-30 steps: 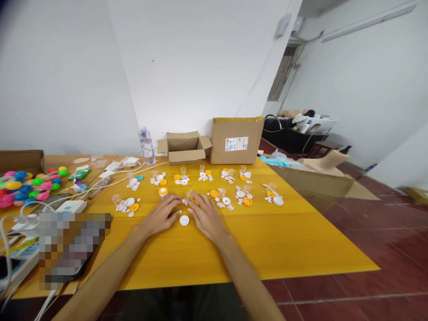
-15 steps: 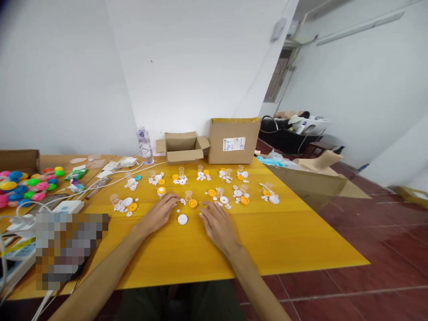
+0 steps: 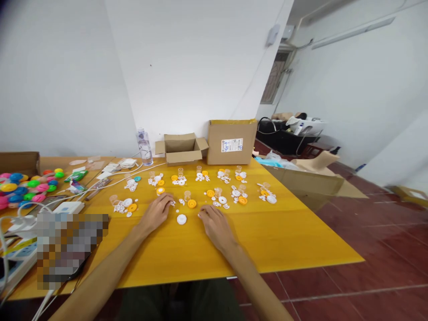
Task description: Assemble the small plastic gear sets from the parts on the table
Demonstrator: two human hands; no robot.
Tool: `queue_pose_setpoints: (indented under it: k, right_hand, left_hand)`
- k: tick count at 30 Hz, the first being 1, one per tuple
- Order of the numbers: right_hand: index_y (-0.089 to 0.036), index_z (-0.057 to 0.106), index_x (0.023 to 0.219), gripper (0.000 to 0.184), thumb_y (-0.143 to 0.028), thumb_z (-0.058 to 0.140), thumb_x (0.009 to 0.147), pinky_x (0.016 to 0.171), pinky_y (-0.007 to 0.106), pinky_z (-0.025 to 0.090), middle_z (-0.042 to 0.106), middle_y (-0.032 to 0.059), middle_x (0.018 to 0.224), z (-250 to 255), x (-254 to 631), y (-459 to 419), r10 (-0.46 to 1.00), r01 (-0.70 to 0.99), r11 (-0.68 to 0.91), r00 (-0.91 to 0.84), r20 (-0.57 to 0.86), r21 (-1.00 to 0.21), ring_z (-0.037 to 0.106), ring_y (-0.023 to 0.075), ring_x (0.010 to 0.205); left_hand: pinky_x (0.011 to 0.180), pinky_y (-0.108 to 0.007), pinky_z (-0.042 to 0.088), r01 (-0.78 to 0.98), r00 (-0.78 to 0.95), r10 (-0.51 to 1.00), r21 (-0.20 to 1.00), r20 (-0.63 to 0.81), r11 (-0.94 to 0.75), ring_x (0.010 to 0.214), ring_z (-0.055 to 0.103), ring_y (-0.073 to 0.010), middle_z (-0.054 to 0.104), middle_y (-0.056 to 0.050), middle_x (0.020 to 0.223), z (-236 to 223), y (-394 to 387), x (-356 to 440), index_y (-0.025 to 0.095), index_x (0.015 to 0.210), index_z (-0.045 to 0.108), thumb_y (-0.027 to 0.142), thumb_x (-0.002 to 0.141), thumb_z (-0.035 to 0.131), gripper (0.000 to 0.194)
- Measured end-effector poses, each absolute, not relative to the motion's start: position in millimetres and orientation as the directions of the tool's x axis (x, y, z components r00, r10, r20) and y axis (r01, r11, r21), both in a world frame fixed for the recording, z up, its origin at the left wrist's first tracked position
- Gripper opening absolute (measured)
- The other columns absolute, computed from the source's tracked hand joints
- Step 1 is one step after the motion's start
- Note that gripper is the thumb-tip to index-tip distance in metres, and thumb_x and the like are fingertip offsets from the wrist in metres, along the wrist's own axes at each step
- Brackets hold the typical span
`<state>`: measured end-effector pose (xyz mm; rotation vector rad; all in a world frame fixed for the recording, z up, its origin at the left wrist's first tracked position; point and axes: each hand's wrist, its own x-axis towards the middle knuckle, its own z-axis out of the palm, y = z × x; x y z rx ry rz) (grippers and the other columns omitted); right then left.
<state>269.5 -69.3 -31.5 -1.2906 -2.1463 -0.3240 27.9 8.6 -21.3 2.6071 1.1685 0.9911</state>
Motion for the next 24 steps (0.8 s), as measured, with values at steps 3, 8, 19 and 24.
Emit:
queue_pose_setpoints:
  k: [3, 8, 19, 24]
  right_hand:
    - [-0.023, 0.067, 0.092, 0.027, -0.012, 0.042, 0.097, 0.077, 0.035, 0.057, 0.068, 0.0081, 0.093, -30, 268, -69, 0.704, 0.855, 0.511, -0.358, 0.614, -0.086, 0.067, 0.0219, 0.086]
    - [-0.023, 0.066, 0.093, 0.029, -0.013, 0.040, 0.098, 0.078, 0.035, 0.056, 0.068, 0.0075, 0.094, -27, 263, -66, 0.698, 0.831, 0.546, -0.383, 0.605, -0.103, 0.066, 0.0214, 0.087]
    - [-0.023, 0.066, 0.088, 0.025, -0.014, 0.044, 0.097, 0.071, 0.032, 0.054, 0.065, 0.0073, 0.093, -25, 251, -51, 0.697, 0.801, 0.586, -0.421, 0.580, -0.123, 0.065, 0.0210, 0.082]
    - [-0.024, 0.066, 0.091, 0.024, -0.014, 0.045, 0.097, 0.068, 0.030, 0.053, 0.065, 0.0072, 0.095, -26, 251, -53, 0.730, 0.827, 0.548, -0.396, 0.556, -0.130, 0.065, 0.0203, 0.080]
  left_hand:
    - [0.088, -0.036, 0.054, 0.597, 0.506, 0.676, 0.348, 0.536, -0.723, 0.095, 0.062, -0.0198, 0.063, -0.006, 0.105, -16, 5, 29, 0.022, 0.097, 0.059, 0.007, 0.091, 0.040, 0.025]
    - [0.091, -0.039, 0.051, 0.551, 0.565, 0.617, 0.307, 0.548, -0.776, 0.099, 0.060, -0.0212, 0.063, -0.006, 0.102, -8, 0, 30, 0.023, 0.094, 0.059, 0.009, 0.091, 0.042, 0.022]
    - [0.093, -0.041, 0.045, 0.508, 0.677, 0.568, 0.261, 0.469, -0.821, 0.104, 0.053, -0.0232, 0.065, -0.006, 0.103, -2, -4, 32, 0.022, 0.086, 0.065, 0.013, 0.095, 0.044, 0.024]
    - [0.092, -0.042, 0.044, 0.507, 0.688, 0.570, 0.265, 0.450, -0.820, 0.103, 0.053, -0.0241, 0.065, -0.007, 0.102, -1, -3, 34, 0.022, 0.084, 0.066, 0.014, 0.094, 0.047, 0.023]
